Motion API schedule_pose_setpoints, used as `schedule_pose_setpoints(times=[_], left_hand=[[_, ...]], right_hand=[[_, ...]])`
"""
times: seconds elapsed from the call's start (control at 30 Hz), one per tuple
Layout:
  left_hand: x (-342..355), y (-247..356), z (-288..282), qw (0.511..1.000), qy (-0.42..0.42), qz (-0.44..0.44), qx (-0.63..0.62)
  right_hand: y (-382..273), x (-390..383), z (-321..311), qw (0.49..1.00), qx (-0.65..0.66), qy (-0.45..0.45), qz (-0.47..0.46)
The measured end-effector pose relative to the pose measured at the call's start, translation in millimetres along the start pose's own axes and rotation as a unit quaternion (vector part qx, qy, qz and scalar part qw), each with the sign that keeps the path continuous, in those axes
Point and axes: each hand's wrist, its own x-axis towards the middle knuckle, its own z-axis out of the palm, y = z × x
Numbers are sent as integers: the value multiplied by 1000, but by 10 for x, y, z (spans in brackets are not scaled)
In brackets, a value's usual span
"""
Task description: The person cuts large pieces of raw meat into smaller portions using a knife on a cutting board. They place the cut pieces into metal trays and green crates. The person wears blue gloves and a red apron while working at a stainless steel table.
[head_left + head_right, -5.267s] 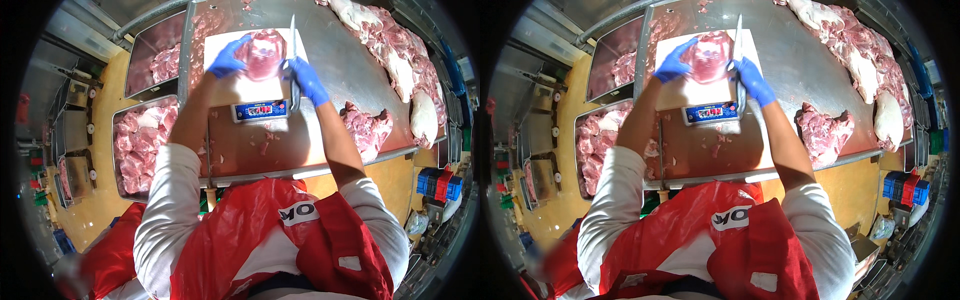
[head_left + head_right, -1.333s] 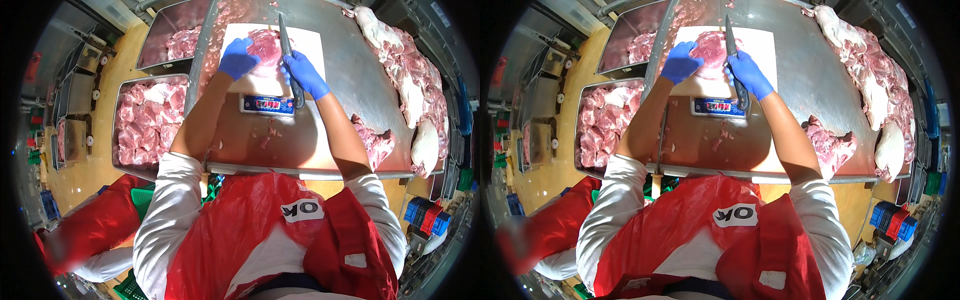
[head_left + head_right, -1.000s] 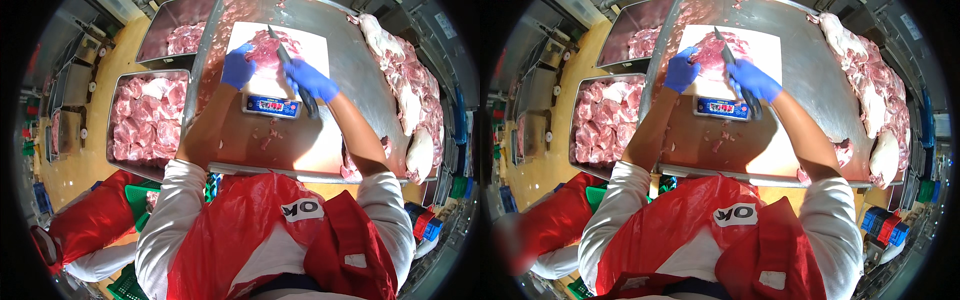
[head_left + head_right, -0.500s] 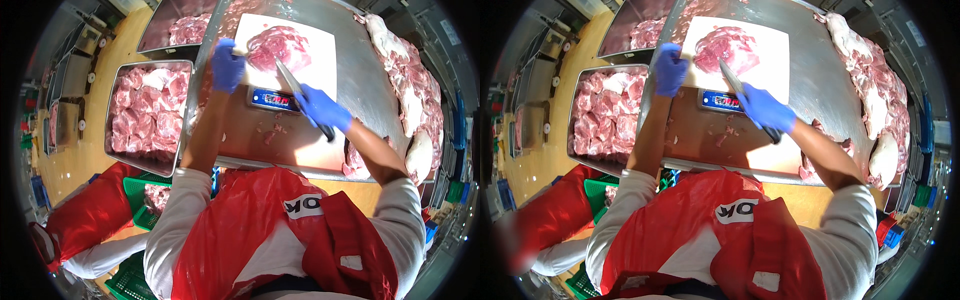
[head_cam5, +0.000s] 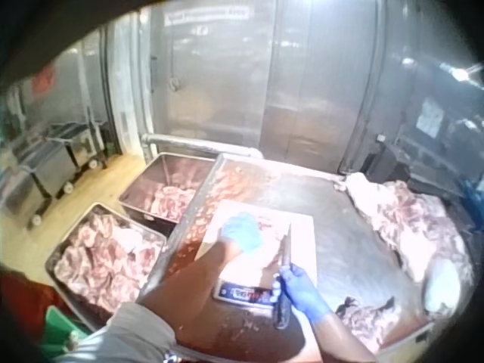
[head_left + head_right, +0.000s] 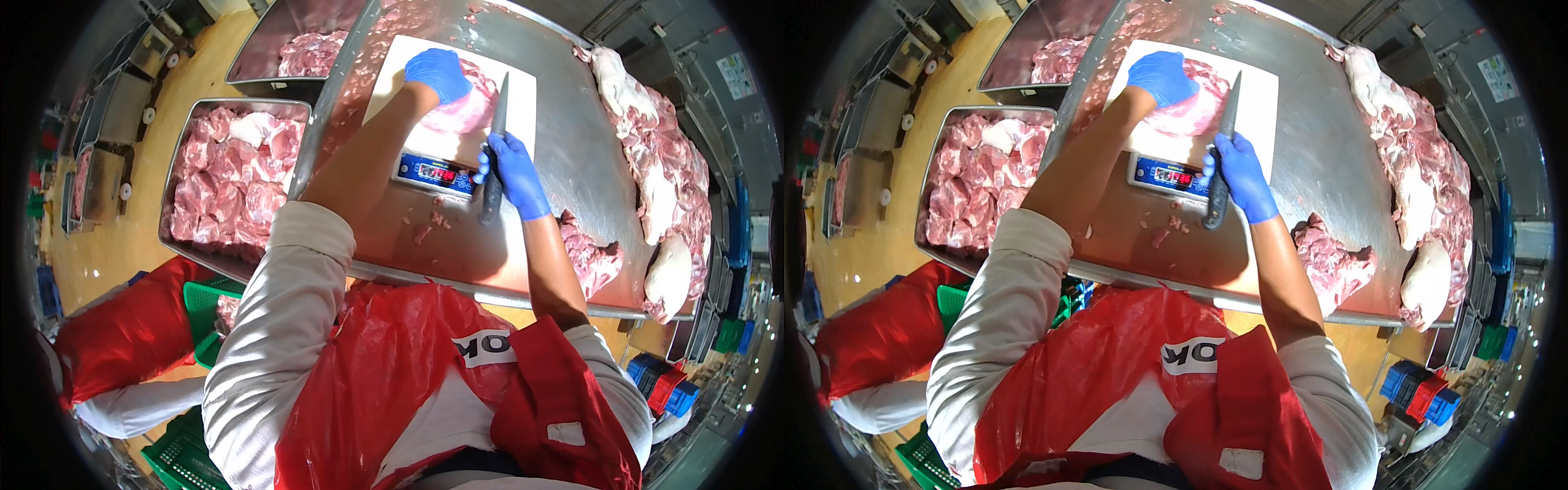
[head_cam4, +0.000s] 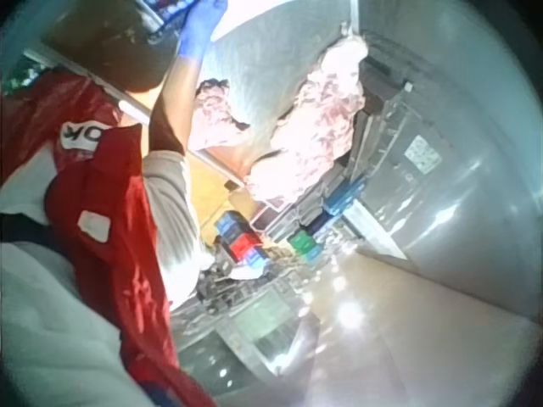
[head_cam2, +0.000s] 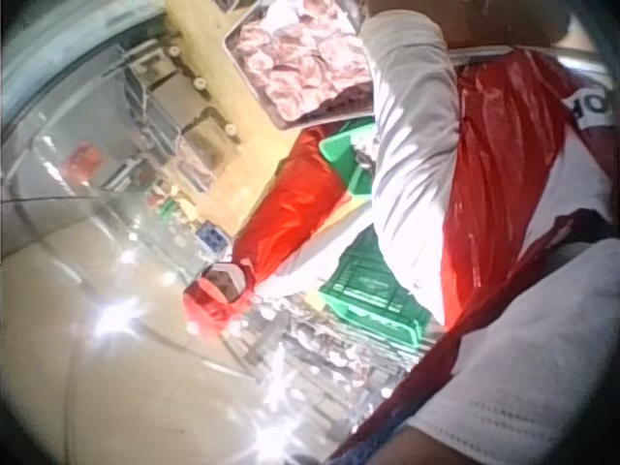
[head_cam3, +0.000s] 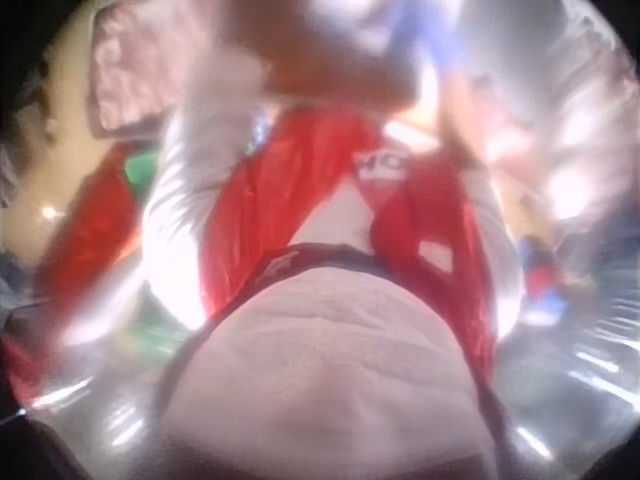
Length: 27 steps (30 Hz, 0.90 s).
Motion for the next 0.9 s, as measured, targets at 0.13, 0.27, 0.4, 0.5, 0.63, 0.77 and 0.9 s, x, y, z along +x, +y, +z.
schedule_pose_setpoints(times=[0.13, 0.27, 0.4, 0.5, 0.63, 0.77, 0.9], left_hand=[[74, -272, 151, 998, 56, -19, 13], [195, -771, 172, 975, -27, 0, -219], [45, -753, 236, 864, 26, -76, -498], [18, -676, 206, 905, 59, -74, -414], [107, -946, 416, 908, 89, -106, -394], [-222, -1427, 289, 964, 139, 227, -13], [-587, -2099, 527, 918, 250, 307, -6]], right_hand=[[-128, 180, 159, 999, -44, -28, -1], [-368, 535, 269, 991, -114, -65, -13], [-593, 777, 482, 971, -207, -122, 19], [-597, 904, 749, 916, -384, -114, -19], [-336, 906, 875, 760, -614, -146, -155], [344, -18, 448, 685, -687, -148, -190], [463, -507, 181, 676, -724, -94, -100]])
